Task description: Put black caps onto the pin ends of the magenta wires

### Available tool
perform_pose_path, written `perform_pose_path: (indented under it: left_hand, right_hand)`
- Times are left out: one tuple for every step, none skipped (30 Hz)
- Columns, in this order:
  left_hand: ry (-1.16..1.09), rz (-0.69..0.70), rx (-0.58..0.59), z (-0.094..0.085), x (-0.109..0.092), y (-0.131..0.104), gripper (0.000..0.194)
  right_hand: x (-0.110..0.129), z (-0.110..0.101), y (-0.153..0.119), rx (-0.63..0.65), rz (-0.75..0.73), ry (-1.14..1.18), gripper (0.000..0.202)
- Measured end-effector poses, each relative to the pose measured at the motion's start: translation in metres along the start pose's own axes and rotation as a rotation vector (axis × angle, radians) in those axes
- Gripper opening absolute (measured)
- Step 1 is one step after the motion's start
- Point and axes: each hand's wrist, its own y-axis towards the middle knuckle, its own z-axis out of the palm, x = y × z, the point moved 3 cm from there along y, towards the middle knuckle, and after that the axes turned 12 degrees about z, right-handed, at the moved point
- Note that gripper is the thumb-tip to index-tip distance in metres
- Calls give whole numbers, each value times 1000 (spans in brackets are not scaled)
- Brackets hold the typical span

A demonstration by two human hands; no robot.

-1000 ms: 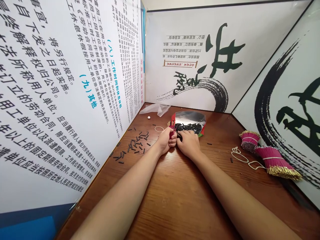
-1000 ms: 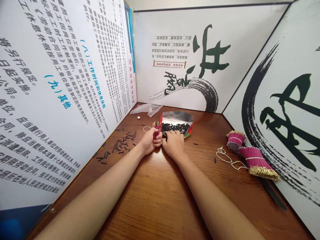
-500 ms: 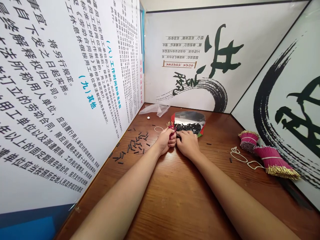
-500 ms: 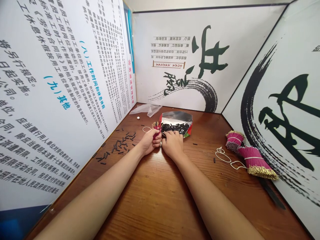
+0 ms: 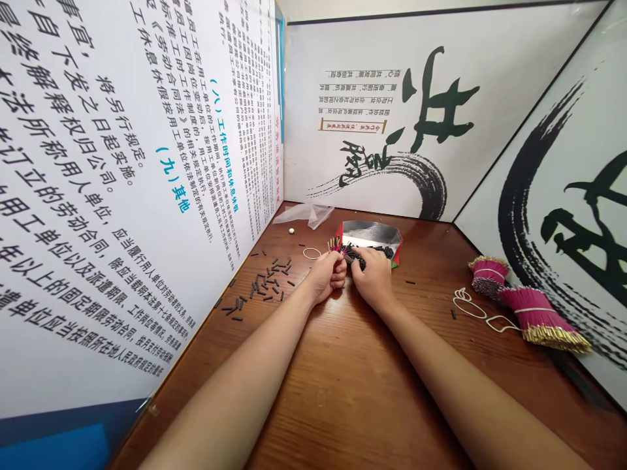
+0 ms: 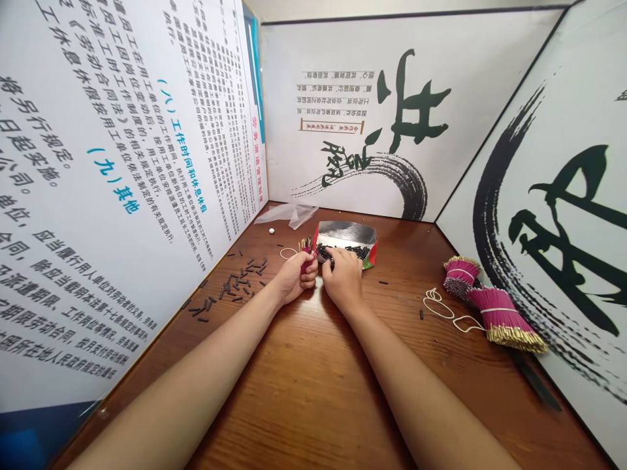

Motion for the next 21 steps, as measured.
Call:
perform_pose_path:
  left_hand:
    - [-13, -9, -3, 0, 0, 0, 17]
    - [-24, -18, -3, 0, -1, 0, 16]
    - [-29, -26, -3, 0, -1, 0, 15]
    - [-30, -30, -4, 1, -1, 0, 15]
    - [-26, -30, -7, 1, -1, 0, 14]
    - [-21, -26, -12, 1, -1, -1, 14]
    - [-15, -18, -19, 1, -1, -1, 15]
    - [-11, -8, -25, 2, -1, -1, 17]
    - [-10, 2, -28, 2, -1, -1, 19]
    - [-12, 12, -30, 2, -2, -2, 20]
    - [-16, 19, -33, 2, -2, -2, 19]
    - [-18, 21, -36, 2, -2, -2, 17]
    - [-18, 19, -41, 2, -2, -2, 15]
    - [-16, 15, -44, 2, -2, -2, 13]
    - [-11, 10, -46, 1, -2, -2, 13]
    - [-6, 9, -48, 1, -1, -1, 13]
    - [-2, 10, -48, 0, -1, -1, 14]
    - [1, 14, -49, 0, 0, -1, 16]
    - [5, 21, -51, 0, 1, 0, 18]
    - [12, 27, -54, 0, 1, 0, 19]
    - [21, 34, -57, 0, 2, 0, 20]
  right_hand:
    - [-1, 0, 1, -15, -1, 30, 32]
    - [-1, -1, 1, -27, -3, 59, 31]
    - [-1, -2, 2, -37, -6, 88, 30]
    - [-1, -3, 2, -48, -9, 119, 29]
    - [0, -4, 2, -59, -10, 152, 27]
    - [0, -6, 3, -71, -8, 185, 25]
    - [1, -7, 3, -82, -4, 216, 23]
    - [1, -9, 3, -93, 4, 244, 21]
    - [2, -10, 3, -102, 13, 267, 19]
    - [2, -11, 3, -109, 22, 286, 17]
    - [2, -11, 4, -114, 33, 302, 16]
    - [1, -11, 4, -119, 44, 319, 15]
    - [0, -11, 4, -123, 54, 339, 14]
    - [-1, -11, 4, -125, 63, 367, 14]
    - [-1, -10, 4, -126, 72, 402, 15]
    - [-2, -10, 4, -126, 79, 440, 15]
    - [-3, -10, 4, -126, 83, 479, 16]
    - [-3, -10, 4, -127, 83, 512, 17]
    - [-3, -11, 3, -128, 82, 536, 18]
    - [-2, -12, 3, -131, 79, 552, 20]
    - [-1, -13, 3, -136, 76, 561, 21]
